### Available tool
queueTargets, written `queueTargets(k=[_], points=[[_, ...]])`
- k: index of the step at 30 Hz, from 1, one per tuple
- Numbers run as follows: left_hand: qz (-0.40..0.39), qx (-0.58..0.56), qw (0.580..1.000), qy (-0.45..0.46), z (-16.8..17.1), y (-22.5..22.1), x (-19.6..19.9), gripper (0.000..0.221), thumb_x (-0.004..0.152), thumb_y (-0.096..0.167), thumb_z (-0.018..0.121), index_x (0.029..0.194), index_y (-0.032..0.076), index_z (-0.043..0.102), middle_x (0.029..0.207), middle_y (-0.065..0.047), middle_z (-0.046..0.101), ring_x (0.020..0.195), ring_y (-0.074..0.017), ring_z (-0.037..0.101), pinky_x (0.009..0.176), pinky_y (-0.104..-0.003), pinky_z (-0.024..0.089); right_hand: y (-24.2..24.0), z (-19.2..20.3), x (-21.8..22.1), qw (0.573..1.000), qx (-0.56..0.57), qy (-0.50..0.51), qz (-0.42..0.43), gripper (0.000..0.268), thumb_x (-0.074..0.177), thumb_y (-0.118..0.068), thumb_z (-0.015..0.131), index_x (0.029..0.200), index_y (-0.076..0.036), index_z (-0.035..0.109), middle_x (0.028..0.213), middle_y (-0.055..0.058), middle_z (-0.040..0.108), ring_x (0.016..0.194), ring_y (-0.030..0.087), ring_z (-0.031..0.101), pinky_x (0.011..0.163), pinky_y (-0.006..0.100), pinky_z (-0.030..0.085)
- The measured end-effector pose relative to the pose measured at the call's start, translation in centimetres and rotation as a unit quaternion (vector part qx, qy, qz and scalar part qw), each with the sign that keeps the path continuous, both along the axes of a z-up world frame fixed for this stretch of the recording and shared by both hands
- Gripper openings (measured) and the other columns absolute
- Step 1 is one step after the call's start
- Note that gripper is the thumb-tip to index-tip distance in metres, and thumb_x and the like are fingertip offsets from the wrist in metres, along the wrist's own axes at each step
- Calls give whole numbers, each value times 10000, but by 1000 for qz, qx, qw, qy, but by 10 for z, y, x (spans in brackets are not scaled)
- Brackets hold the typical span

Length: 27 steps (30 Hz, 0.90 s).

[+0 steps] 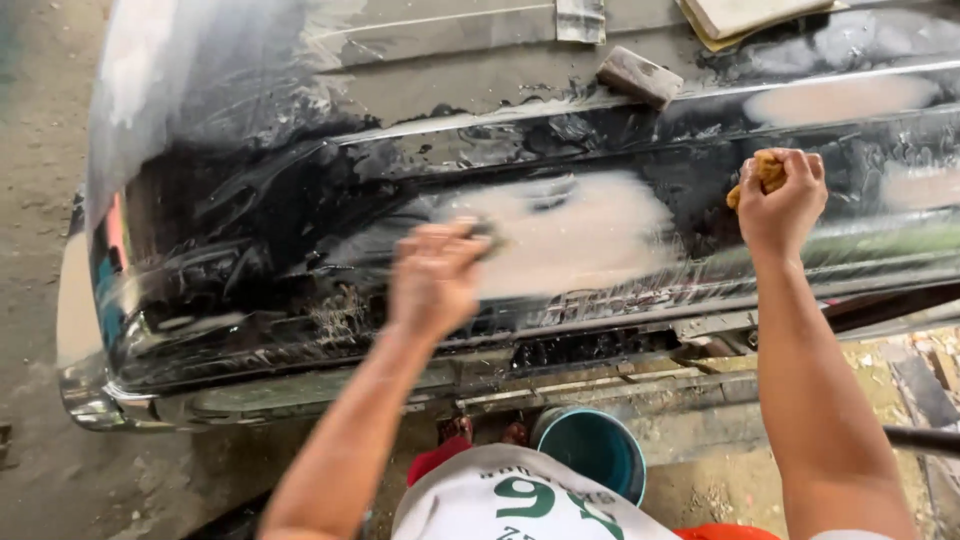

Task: The person scrubs the hood of a black car using a yellow sponge and a rectangular sanding block. They repeatedly rub the surface to remove a white residue, occasionally switching between the sponge and the block while working on the front section of the vehicle.

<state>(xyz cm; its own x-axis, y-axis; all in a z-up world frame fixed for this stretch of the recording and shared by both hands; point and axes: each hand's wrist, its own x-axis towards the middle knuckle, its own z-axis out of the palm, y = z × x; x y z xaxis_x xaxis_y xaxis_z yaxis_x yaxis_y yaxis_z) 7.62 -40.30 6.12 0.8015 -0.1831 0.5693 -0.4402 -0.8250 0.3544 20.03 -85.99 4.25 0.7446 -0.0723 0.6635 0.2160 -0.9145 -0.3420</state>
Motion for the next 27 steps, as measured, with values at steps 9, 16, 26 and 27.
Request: queueTargets(k=[9, 16, 26, 27], points=[[74, 15, 997, 2, 17, 72, -12, 302, 801, 139, 787, 1102, 133, 764, 1165, -102, 723, 1085, -276, 626, 957, -392, 473, 13, -1, 11, 996, -29, -78, -19, 150, 947, -72, 807, 1050, -26, 708, 1036, 132, 599, 789, 277, 658, 675, 427, 589], [-24, 16, 1000, -5, 46, 22, -11, 209, 919, 99, 716, 1106, 184, 755, 1101, -64, 761, 898, -228, 687, 645, -283, 633, -2, -7, 11, 995, -51, -81, 12, 186, 953, -29, 834, 1109, 0, 737, 1083, 164, 603, 828, 307, 681, 708, 443, 614], [-14, 95, 995, 26, 4, 17, -39, 403, 775, 142, 798, 1163, 226, 726, 1324, -11, 663, 1129, -255, 607, 983, -391, 456, -3, -11, 8, 995, -54, -78, 10, 212, 936, -60, 855, 1111, -42, 737, 1081, 139, 606, 822, 291, 675, 702, 436, 583], [14, 85, 996, 11, 9, 48, -46, 351, 797, 114, 791, 1140, 147, 724, 1292, -78, 668, 1106, -288, 625, 979, -414, 476, -1, -11, 10, 994, -57, -94, 0, 210, 928, -48, 860, 1097, -37, 736, 1069, 137, 606, 814, 290, 672, 703, 431, 589]])
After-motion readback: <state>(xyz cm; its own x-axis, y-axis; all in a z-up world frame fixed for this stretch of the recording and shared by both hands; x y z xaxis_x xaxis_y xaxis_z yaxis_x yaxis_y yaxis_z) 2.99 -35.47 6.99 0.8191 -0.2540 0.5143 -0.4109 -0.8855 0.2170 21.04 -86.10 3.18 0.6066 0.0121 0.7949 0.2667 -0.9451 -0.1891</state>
